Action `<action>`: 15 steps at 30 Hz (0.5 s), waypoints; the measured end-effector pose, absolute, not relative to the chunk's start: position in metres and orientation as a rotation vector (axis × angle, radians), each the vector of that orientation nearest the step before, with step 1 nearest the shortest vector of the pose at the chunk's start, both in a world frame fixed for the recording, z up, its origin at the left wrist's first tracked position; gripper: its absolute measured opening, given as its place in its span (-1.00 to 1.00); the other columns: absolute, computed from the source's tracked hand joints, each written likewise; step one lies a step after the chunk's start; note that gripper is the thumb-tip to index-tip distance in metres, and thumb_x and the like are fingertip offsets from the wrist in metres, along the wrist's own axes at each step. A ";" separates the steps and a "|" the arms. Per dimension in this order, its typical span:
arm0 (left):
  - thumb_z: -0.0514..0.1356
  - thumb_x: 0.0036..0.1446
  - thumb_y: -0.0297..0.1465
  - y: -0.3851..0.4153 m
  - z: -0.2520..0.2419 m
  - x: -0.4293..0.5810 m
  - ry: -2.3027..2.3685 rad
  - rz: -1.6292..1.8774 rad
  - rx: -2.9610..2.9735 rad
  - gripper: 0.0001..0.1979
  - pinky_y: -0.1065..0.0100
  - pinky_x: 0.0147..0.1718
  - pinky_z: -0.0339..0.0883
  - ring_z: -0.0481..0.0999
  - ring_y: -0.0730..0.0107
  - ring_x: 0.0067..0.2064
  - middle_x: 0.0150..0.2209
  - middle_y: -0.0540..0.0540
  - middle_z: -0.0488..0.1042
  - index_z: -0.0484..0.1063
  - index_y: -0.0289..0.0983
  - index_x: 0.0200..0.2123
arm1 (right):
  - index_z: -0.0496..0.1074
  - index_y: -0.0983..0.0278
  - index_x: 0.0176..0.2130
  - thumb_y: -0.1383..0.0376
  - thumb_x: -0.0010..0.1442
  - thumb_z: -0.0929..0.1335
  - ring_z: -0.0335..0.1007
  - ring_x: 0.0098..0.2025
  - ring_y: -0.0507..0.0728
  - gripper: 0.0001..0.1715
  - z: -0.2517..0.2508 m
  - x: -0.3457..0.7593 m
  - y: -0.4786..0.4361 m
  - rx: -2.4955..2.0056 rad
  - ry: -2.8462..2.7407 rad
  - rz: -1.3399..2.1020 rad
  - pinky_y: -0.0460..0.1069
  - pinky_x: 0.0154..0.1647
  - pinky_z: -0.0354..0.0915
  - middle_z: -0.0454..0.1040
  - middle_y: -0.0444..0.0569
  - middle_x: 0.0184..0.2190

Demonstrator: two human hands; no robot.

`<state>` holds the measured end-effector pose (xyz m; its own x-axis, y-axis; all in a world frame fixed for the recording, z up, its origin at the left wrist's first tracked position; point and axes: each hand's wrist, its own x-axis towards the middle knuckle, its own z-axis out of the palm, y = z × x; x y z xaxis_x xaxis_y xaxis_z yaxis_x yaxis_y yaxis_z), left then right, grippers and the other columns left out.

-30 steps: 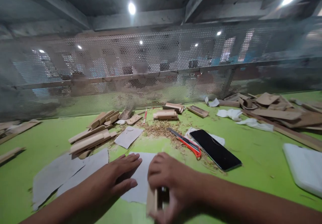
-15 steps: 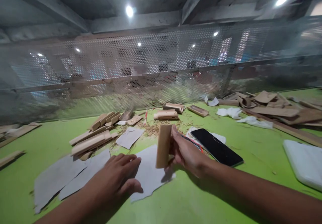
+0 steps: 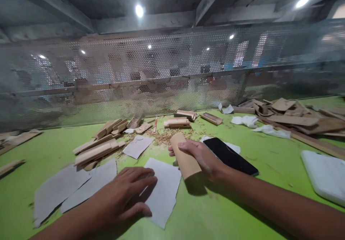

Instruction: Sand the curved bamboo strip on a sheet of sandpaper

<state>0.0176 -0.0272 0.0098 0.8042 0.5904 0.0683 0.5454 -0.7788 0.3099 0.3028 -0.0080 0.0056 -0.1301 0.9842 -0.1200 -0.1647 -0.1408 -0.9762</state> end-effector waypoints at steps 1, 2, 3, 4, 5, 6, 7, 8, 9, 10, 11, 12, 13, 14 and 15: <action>0.26 0.31 0.07 -0.027 0.010 0.016 0.856 0.227 2.691 -0.34 -0.11 0.20 0.29 0.38 -0.21 0.26 0.33 -0.29 0.35 0.35 -0.16 0.32 | 0.62 0.31 -0.14 0.08 0.21 0.45 0.55 -0.30 0.22 -0.63 0.005 0.303 -0.008 -1.118 -1.112 1.470 0.03 -0.35 0.46 0.65 0.14 -0.21; 0.25 0.28 0.11 -0.027 0.010 0.014 0.864 0.201 2.660 -0.26 -0.11 0.24 0.25 0.32 -0.23 0.31 0.37 -0.29 0.29 0.30 -0.15 0.37 | 0.61 0.31 -0.13 0.07 0.22 0.45 0.55 -0.34 0.21 -0.62 0.005 0.303 -0.008 -1.127 -1.125 1.472 0.04 -0.38 0.44 0.65 0.13 -0.25; 0.24 0.27 0.14 -0.027 0.010 0.013 0.872 0.184 2.634 -0.23 -0.10 0.26 0.23 0.29 -0.22 0.34 0.40 -0.29 0.26 0.29 -0.15 0.38 | 0.61 0.31 -0.12 0.06 0.22 0.44 0.53 -0.38 0.20 -0.61 0.005 0.303 -0.008 -1.139 -1.135 1.473 0.04 -0.41 0.43 0.64 0.11 -0.30; 0.23 0.27 0.14 -0.026 0.009 0.013 0.877 0.177 2.617 -0.23 -0.09 0.28 0.22 0.28 -0.21 0.35 0.40 -0.29 0.25 0.29 -0.16 0.38 | 0.60 0.31 -0.12 0.05 0.22 0.44 0.52 -0.42 0.20 -0.60 0.005 0.302 -0.009 -1.151 -1.139 1.474 0.03 -0.44 0.42 0.63 0.09 -0.35; 0.22 0.28 0.15 -0.026 0.007 0.012 0.870 0.186 2.612 -0.24 -0.07 0.28 0.21 0.29 -0.19 0.35 0.39 -0.29 0.27 0.31 -0.16 0.38 | 0.60 0.30 -0.13 0.05 0.21 0.44 0.52 -0.43 0.19 -0.61 0.005 0.301 -0.009 -1.159 -1.137 1.474 0.03 -0.45 0.41 0.62 0.08 -0.38; 0.20 0.29 0.15 -0.025 0.005 0.013 0.845 0.211 2.619 -0.25 -0.06 0.29 0.20 0.31 -0.17 0.34 0.37 -0.29 0.30 0.34 -0.17 0.36 | 0.59 0.29 -0.14 0.04 0.21 0.45 0.52 -0.44 0.19 -0.61 0.005 0.300 -0.010 -1.165 -1.136 1.470 0.03 -0.46 0.41 0.62 0.07 -0.39; 0.18 0.28 0.17 -0.024 0.002 0.014 0.814 0.241 2.629 -0.25 -0.05 0.29 0.20 0.33 -0.16 0.33 0.35 -0.29 0.34 0.36 -0.17 0.34 | 0.59 0.29 -0.15 0.04 0.21 0.45 0.52 -0.44 0.19 -0.62 0.006 0.300 -0.010 -1.167 -1.138 1.464 0.03 -0.46 0.41 0.62 0.06 -0.40; 0.16 0.27 0.19 -0.023 -0.001 0.015 0.790 0.265 2.638 -0.24 -0.04 0.28 0.21 0.35 -0.16 0.32 0.34 -0.30 0.36 0.37 -0.17 0.32 | 0.59 0.29 -0.17 0.03 0.21 0.44 0.52 -0.44 0.19 -0.62 0.006 0.299 -0.011 -1.171 -1.142 1.455 0.02 -0.46 0.40 0.61 0.05 -0.41; 0.13 0.27 0.22 -0.022 -0.003 0.016 0.779 0.282 2.648 -0.24 -0.04 0.27 0.22 0.37 -0.16 0.31 0.32 -0.30 0.38 0.38 -0.17 0.31 | 0.59 0.28 -0.19 0.03 0.22 0.43 0.52 -0.44 0.19 -0.63 0.007 0.299 -0.011 -1.178 -1.148 1.441 0.02 -0.47 0.40 0.61 0.05 -0.42; 0.09 0.26 0.24 -0.022 -0.006 0.017 0.778 0.289 2.659 -0.22 -0.03 0.25 0.24 0.38 -0.17 0.29 0.31 -0.30 0.39 0.38 -0.17 0.29 | 0.59 0.28 -0.20 0.03 0.22 0.43 0.52 -0.44 0.19 -0.63 0.007 0.299 -0.012 -1.185 -1.157 1.426 0.02 -0.47 0.40 0.60 0.04 -0.43; 0.07 0.24 0.26 -0.022 -0.008 0.019 0.788 0.288 2.669 -0.21 -0.03 0.23 0.27 0.40 -0.17 0.28 0.30 -0.31 0.41 0.39 -0.18 0.28 | 0.58 0.29 -0.20 0.03 0.23 0.42 0.51 -0.45 0.18 -0.62 0.008 0.299 -0.012 -1.193 -1.172 1.407 0.01 -0.48 0.39 0.60 0.04 -0.42; 0.05 0.23 0.27 -0.022 -0.009 0.020 0.808 0.278 2.678 -0.20 -0.02 0.20 0.30 0.43 -0.18 0.25 0.28 -0.31 0.44 0.39 -0.18 0.27 | 0.58 0.29 -0.20 0.02 0.23 0.41 0.50 -0.45 0.18 -0.61 0.008 0.299 -0.012 -1.201 -1.191 1.384 0.01 -0.48 0.38 0.60 0.04 -0.42; 0.03 0.23 0.28 -0.023 -0.010 0.021 0.830 0.263 2.685 -0.19 -0.02 0.16 0.33 0.45 -0.18 0.22 0.25 -0.32 0.46 0.39 -0.18 0.26 | 0.58 0.29 -0.18 0.01 0.24 0.40 0.50 -0.45 0.18 -0.60 0.007 0.299 -0.012 -1.205 -1.212 1.363 0.01 -0.49 0.37 0.60 0.04 -0.41; 0.03 0.22 0.29 -0.024 -0.010 0.022 0.845 0.251 2.694 -0.19 -0.02 0.13 0.35 0.48 -0.19 0.19 0.21 -0.32 0.50 0.40 -0.19 0.24 | 0.58 0.30 -0.17 0.00 0.25 0.39 0.50 -0.45 0.17 -0.58 0.007 0.299 -0.012 -1.208 -1.235 1.341 0.00 -0.49 0.36 0.60 0.04 -0.41; 0.04 0.22 0.29 -0.025 -0.009 0.022 0.855 0.243 2.702 -0.20 -0.02 0.11 0.37 0.50 -0.19 0.16 0.18 -0.32 0.52 0.41 -0.19 0.23 | 0.58 0.30 -0.16 0.00 0.26 0.39 0.50 -0.44 0.17 -0.57 0.005 0.300 -0.011 -1.211 -1.255 1.320 0.00 -0.49 0.36 0.60 0.05 -0.40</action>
